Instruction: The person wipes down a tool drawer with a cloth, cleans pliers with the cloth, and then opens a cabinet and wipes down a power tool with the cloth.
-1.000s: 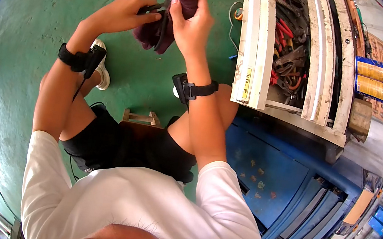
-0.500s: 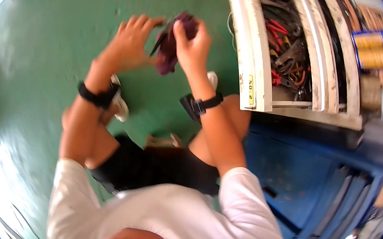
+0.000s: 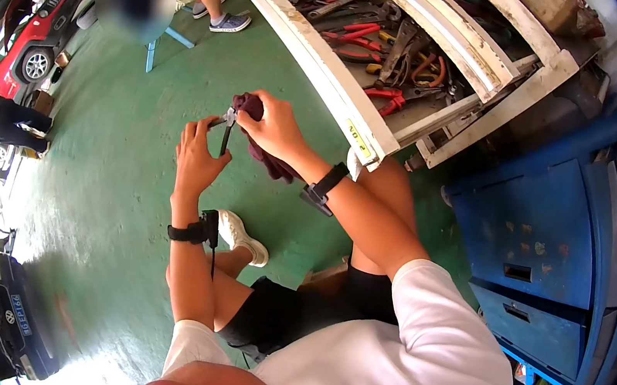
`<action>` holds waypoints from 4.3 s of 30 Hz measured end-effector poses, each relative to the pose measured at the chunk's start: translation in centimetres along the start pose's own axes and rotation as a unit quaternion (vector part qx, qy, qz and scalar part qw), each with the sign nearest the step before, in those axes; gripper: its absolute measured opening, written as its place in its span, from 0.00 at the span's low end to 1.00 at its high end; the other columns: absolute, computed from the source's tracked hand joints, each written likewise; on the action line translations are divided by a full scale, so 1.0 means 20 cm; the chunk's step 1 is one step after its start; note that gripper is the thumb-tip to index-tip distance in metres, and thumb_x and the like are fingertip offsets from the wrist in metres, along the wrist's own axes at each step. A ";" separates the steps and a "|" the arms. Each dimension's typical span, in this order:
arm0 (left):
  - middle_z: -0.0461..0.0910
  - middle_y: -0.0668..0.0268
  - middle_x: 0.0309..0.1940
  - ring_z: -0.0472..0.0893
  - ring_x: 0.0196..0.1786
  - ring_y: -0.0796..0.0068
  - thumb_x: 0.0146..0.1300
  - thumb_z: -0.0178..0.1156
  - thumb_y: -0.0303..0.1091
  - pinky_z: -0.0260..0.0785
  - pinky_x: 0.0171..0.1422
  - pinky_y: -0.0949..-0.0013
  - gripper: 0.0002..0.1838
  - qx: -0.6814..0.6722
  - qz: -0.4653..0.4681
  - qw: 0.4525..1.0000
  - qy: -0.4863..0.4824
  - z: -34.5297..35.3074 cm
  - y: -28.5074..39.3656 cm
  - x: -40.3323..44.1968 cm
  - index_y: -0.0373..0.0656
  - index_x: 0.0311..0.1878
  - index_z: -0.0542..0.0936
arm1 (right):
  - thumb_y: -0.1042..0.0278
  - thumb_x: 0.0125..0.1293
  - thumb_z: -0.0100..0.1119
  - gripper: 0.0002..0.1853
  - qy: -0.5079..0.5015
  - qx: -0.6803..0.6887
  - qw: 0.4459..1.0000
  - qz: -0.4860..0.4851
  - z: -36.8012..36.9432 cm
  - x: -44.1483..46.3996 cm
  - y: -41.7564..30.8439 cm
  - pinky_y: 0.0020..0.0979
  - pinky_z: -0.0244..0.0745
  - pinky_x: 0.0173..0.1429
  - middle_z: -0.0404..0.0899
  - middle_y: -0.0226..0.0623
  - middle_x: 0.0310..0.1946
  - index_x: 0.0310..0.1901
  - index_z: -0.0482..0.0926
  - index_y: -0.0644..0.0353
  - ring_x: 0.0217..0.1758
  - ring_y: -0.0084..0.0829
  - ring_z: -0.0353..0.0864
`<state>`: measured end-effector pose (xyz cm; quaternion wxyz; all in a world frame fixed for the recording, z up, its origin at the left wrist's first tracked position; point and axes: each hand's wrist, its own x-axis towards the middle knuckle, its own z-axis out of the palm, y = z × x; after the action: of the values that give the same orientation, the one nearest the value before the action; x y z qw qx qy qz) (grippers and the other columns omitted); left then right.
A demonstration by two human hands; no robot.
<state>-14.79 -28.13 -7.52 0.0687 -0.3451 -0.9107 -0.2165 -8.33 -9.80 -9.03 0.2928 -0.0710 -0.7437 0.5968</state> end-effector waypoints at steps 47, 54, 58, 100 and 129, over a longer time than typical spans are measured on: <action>0.79 0.62 0.47 0.76 0.53 0.55 0.55 0.62 0.19 0.72 0.57 0.56 0.23 0.051 0.055 0.997 0.029 -0.10 -0.08 -0.02 0.51 0.54 0.84 | 0.63 0.58 0.65 0.09 -0.203 -0.335 0.915 -0.096 -0.06 -0.06 0.02 0.47 0.79 0.32 0.84 0.43 0.25 0.35 0.81 0.59 0.25 0.49 0.83; 0.85 0.62 0.44 0.80 0.46 0.69 0.65 0.61 0.22 0.73 0.54 0.65 0.18 -0.292 -0.041 0.910 -0.292 -0.18 -0.20 -0.05 0.47 0.57 0.85 | 0.68 0.59 0.56 0.11 -0.276 0.113 0.946 0.126 -0.11 0.01 0.04 0.26 0.71 0.29 0.81 0.30 0.27 0.34 0.84 0.66 0.28 0.21 0.76; 0.84 0.67 0.51 0.81 0.48 0.76 0.71 0.57 0.23 0.74 0.53 0.67 0.19 -0.365 -0.018 0.881 -0.299 -0.16 -0.23 -0.03 0.44 0.63 0.80 | 0.69 0.61 0.55 0.11 -0.198 0.293 0.914 0.200 -0.14 0.00 -0.08 0.24 0.70 0.28 0.80 0.31 0.30 0.38 0.82 0.66 0.27 0.20 0.76; 0.80 0.65 0.56 0.79 0.58 0.75 0.76 0.54 0.28 0.68 0.55 0.70 0.08 -0.544 -0.072 0.821 -0.161 -0.08 -0.14 -0.01 0.44 0.55 0.71 | 0.60 0.74 0.53 0.14 -0.227 0.318 0.902 0.184 0.03 -0.06 0.03 0.26 0.74 0.48 0.77 0.30 0.45 0.57 0.68 0.52 0.45 0.21 0.77; 0.81 0.60 0.31 0.81 0.25 0.72 0.81 0.47 0.46 0.73 0.24 0.71 0.17 -0.421 -0.150 0.869 -0.213 -0.04 0.04 0.02 0.41 0.57 0.69 | 0.62 0.72 0.64 0.22 -0.004 0.243 0.965 0.101 0.08 -0.04 0.09 0.28 0.76 0.37 0.83 0.39 0.36 0.56 0.61 0.59 0.36 0.23 0.82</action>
<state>-14.70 -27.70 -6.43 -0.3117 -0.2382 -0.7665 -0.5085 -8.97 -11.00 -11.16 0.2362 -0.0702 -0.5662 0.7866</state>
